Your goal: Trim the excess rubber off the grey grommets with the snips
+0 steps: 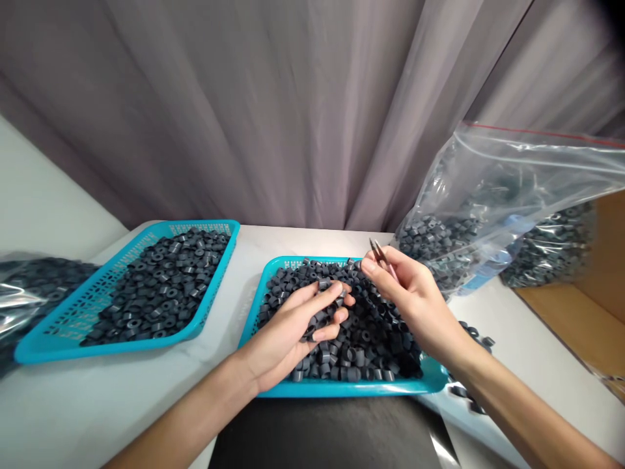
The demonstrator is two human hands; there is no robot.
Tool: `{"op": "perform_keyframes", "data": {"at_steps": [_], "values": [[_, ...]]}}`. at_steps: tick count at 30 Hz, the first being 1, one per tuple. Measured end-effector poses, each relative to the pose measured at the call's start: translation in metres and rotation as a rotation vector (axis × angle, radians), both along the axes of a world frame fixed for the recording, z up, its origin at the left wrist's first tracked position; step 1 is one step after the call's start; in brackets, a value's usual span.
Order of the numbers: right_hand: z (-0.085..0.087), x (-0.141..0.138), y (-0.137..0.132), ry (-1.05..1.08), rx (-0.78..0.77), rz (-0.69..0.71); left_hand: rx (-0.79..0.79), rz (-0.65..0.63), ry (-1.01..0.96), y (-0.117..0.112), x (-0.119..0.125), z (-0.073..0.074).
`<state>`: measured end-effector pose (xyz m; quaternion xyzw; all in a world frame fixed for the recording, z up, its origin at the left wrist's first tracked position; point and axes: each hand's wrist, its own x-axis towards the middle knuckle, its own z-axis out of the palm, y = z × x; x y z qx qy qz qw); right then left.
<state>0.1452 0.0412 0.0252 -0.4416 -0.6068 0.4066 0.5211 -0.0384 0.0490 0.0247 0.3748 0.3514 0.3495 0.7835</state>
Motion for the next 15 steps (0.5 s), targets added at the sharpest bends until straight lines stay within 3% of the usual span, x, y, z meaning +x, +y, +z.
{"op": "perform_keyframes", "data": {"at_steps": [8, 15], "values": [[-0.002, -0.006, -0.012, -0.238, -0.064, 0.188, -0.295, 0.192, -0.095, -0.006, 0.007, 0.000], [0.005, -0.005, -0.015, -0.207, -0.047, 0.094, -0.294, 0.177, -0.105, -0.007, 0.005, 0.003]]}}
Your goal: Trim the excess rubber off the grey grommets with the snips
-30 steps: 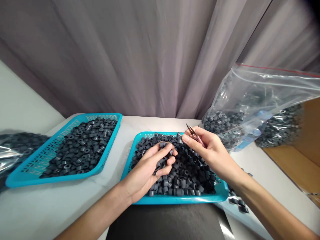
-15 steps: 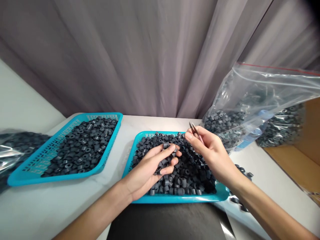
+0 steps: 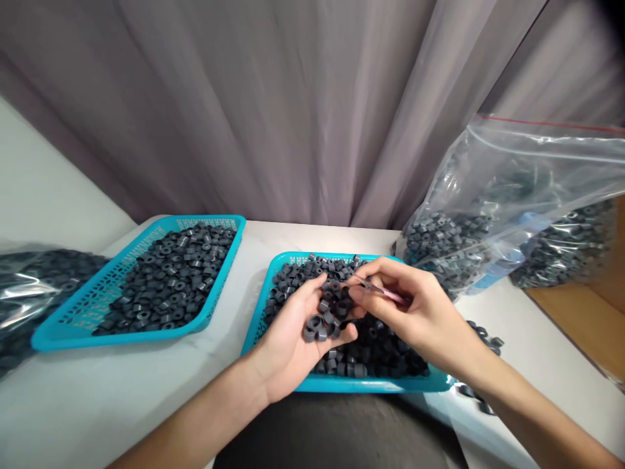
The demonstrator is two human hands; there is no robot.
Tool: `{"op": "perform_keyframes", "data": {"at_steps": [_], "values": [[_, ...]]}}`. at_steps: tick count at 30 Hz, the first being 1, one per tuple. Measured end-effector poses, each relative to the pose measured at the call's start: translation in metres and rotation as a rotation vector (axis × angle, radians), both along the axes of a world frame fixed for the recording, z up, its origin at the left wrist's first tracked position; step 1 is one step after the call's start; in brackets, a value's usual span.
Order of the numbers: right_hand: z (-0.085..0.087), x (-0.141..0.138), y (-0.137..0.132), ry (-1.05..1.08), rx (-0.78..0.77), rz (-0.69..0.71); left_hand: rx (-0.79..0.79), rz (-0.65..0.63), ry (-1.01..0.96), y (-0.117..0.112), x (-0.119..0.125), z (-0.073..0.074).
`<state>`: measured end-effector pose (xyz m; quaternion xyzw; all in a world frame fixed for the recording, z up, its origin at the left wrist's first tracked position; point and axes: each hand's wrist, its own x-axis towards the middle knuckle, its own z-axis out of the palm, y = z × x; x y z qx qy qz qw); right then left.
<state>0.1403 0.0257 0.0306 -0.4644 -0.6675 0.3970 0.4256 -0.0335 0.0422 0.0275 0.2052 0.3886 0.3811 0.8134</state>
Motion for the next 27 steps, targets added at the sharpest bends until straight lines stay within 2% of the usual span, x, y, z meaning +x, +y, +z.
{"op": "perform_keyframes", "data": {"at_steps": [3, 6, 11, 18, 23, 27], "values": [[0.004, 0.001, -0.001, 0.030, 0.054, -0.072, 0.028, -0.058, -0.026, 0.000, -0.001, 0.000], [0.001, 0.003, 0.003, 0.003, 0.062, -0.118, 0.053, -0.108, -0.036, 0.001, -0.002, 0.000], [-0.010, 0.004, 0.010, 0.048, -0.083, -0.002, 0.083, -0.169, -0.080, 0.000, -0.002, 0.003], [-0.008, 0.000, 0.004, 0.085, -0.015, -0.041, 0.132, -0.196, -0.105, -0.001, -0.002, -0.001], [-0.016, -0.006, 0.006, -0.096, 0.056, -0.151, 0.133, -0.205, -0.019, -0.004, -0.001, -0.006], [-0.016, -0.009, 0.009, -0.102, 0.058, -0.137, 0.078, -0.284, 0.067, -0.006, 0.000, -0.005]]}}
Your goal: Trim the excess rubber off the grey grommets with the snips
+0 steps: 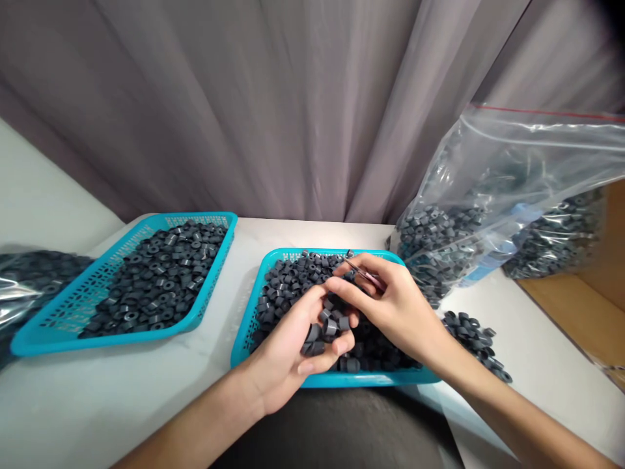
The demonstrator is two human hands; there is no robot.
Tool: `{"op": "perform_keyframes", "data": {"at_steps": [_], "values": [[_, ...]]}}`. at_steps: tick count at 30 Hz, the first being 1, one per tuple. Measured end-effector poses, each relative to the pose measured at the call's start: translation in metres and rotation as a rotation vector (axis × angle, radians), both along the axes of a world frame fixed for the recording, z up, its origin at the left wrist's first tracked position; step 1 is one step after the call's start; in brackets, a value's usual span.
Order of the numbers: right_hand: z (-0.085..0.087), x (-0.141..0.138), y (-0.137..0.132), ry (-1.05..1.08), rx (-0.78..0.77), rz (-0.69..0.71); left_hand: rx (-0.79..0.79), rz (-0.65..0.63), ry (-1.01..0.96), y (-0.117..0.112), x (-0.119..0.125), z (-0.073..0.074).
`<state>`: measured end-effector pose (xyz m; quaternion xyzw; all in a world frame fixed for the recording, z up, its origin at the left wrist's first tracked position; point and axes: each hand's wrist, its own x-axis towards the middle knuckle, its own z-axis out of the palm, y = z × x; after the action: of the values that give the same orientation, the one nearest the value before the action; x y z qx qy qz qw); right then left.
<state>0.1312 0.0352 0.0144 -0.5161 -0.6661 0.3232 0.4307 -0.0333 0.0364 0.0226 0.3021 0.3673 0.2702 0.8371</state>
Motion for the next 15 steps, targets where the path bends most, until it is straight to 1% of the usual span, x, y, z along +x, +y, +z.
{"op": "perform_keyframes", "data": {"at_steps": [3, 6, 8, 12, 15], "values": [[0.008, 0.000, -0.001, 0.055, 0.028, -0.006, -0.094, 0.071, -0.088, 0.001, 0.001, 0.004], [0.017, 0.003, -0.004, 0.090, 0.066, -0.035, -0.158, 0.087, -0.162, 0.003, 0.003, 0.009], [0.021, 0.005, -0.007, 0.099, 0.075, -0.012, -0.176, 0.113, -0.205, 0.005, 0.004, 0.012], [0.021, 0.008, -0.015, 0.104, 0.054, 0.085, -0.156, 0.182, -0.202, 0.009, 0.003, 0.010], [0.014, 0.011, -0.015, 0.078, 0.061, 0.115, -0.105, 0.196, -0.148, 0.011, 0.000, 0.005]]}}
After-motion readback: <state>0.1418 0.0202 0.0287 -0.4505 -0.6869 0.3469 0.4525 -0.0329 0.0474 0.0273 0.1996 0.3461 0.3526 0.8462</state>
